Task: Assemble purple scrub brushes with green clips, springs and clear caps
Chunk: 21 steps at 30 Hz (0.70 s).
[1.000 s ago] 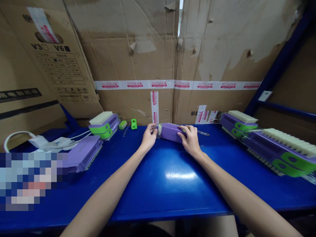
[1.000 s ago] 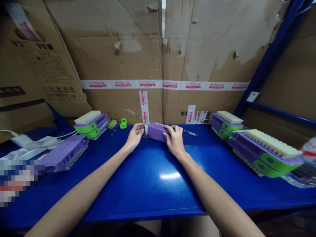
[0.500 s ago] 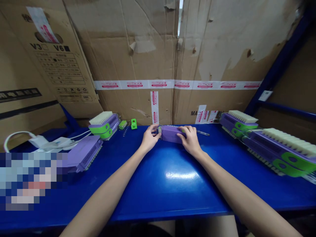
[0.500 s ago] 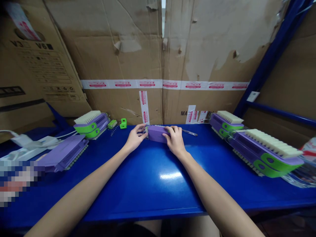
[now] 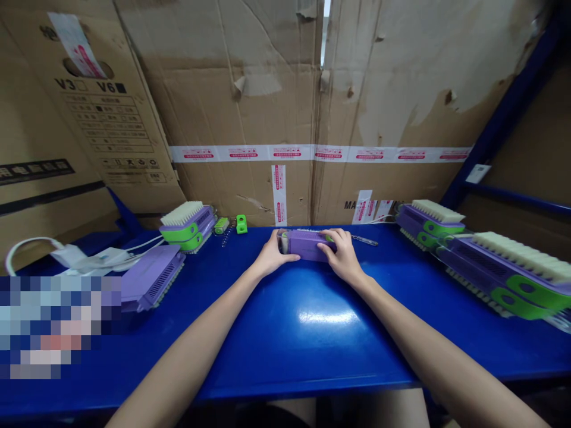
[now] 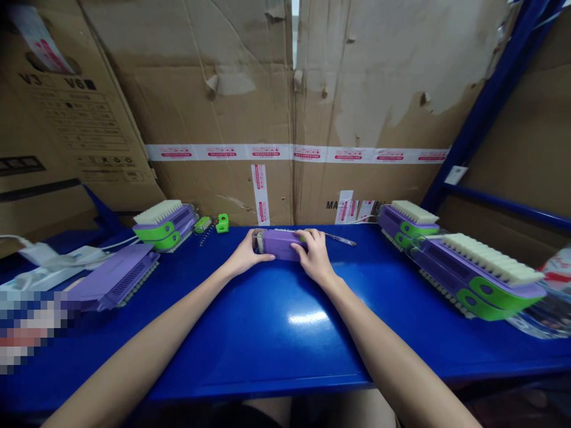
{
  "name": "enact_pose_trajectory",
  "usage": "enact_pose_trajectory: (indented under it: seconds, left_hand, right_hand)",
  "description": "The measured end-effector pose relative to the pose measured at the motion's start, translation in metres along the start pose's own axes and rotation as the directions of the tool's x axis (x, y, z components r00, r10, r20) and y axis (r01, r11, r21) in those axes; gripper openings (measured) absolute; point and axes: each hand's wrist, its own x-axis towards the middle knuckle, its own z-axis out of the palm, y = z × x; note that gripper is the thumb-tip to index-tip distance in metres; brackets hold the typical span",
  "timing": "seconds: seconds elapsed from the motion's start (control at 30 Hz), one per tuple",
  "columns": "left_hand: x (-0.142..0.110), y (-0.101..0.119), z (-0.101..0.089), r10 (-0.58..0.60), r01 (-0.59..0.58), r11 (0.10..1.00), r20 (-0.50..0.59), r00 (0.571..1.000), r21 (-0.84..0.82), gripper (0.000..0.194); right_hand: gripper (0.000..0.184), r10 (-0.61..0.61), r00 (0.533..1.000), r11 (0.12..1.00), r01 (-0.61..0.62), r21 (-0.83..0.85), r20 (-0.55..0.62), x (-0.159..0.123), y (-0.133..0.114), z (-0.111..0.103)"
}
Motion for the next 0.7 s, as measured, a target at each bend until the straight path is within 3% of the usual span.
enact_pose_trajectory:
  seconds: [0.2,0.5,0.7]
  left_hand:
    - [0.001,0.005,0.0,-0.032,0.034,0.999,-0.06,0.998,0.035,0.067]
    - [0.001,0.013,-0.005,-0.057,0.059,0.997,0.044,0.997,-0.055,0.063]
    - [-0.002,0.017,0.002,-0.079,0.079,0.997,-0.07,0.994,0.001,0.065]
  right_hand:
    - [0.02,0.065,0.998,0.994,-0.063,0.092,-0.018,0.001,-0.006,-0.001]
    - [0.017,0.076,0.997,0.987,-0.075,0.139,-0.006,0.002,-0.01,-0.003]
    - [0.017,0.079,0.997,0.991,-0.078,0.112,0.001,0.001,-0.011,-0.002]
